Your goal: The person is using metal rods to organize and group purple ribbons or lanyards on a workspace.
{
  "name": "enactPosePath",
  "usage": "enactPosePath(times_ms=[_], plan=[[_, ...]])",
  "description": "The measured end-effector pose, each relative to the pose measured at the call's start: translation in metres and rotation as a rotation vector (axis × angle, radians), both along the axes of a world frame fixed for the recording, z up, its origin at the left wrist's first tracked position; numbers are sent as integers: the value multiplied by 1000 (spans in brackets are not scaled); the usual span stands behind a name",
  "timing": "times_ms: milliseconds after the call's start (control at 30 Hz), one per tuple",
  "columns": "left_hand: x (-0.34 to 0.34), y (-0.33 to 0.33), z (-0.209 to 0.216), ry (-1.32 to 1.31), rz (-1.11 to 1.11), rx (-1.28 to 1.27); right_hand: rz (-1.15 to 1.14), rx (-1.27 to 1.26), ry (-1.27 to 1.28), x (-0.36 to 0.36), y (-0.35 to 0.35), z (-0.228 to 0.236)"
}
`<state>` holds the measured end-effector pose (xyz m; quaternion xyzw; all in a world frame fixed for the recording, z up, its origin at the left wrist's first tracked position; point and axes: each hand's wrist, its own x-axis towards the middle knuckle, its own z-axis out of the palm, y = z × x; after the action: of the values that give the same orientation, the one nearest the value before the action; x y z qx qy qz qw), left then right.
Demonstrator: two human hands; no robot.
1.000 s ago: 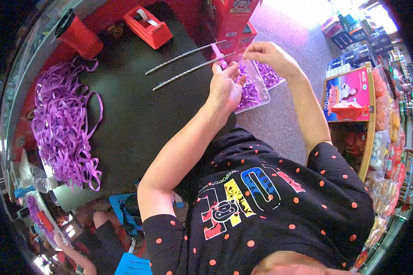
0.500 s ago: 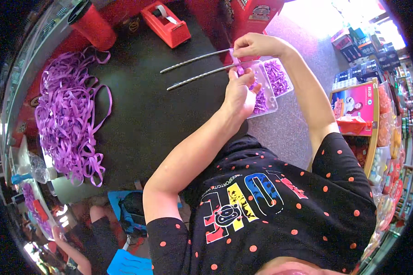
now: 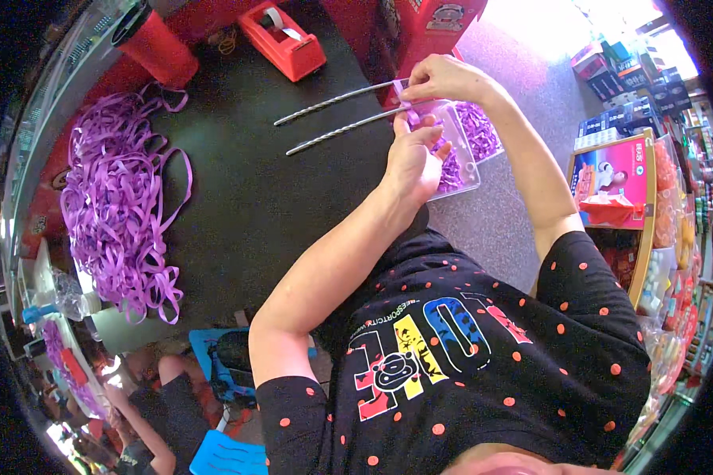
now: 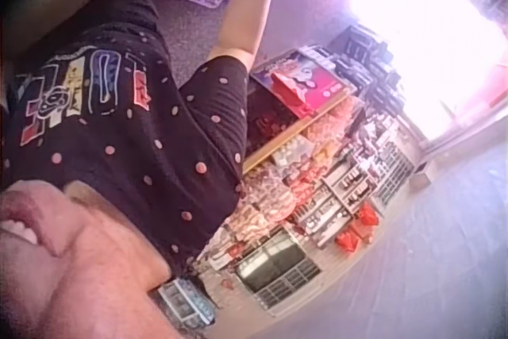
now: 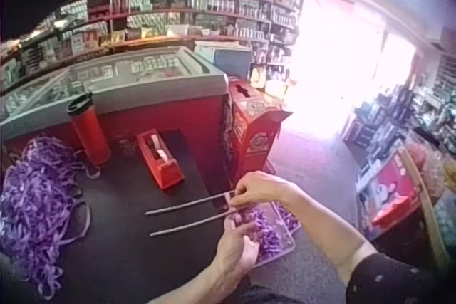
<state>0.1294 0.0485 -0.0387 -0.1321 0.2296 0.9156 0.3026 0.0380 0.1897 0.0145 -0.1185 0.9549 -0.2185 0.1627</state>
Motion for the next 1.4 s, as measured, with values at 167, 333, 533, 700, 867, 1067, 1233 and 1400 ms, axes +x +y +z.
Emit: enactPosePath(times_ms=[167,333,533,700,867,1067,1233,1400], plan=[[0,1,-6,-13,21,72,-129,-266,-191,6,23,-25],[2,-3,-1,-79,-5,85,-251,-1020,-438,12,12,-82],[6,-6,0,-50,-8,94,-13,-1304,-589,2,5,-113],[5,-5,4,-48,-24,63,60,-1392,-678,-7,12,-125],[4,-5,3,-44,-14,35,-121,-1178,-456,0,23,-92],[5,-3,1,43,-14,-26,-282,-1018,-653,0,19,-45],[8,0,7,45,4,-90,-337,-946,-643,5,17,-38],[8,0,2,60,6,-63,-405,-907,-601,13,9,-30]])
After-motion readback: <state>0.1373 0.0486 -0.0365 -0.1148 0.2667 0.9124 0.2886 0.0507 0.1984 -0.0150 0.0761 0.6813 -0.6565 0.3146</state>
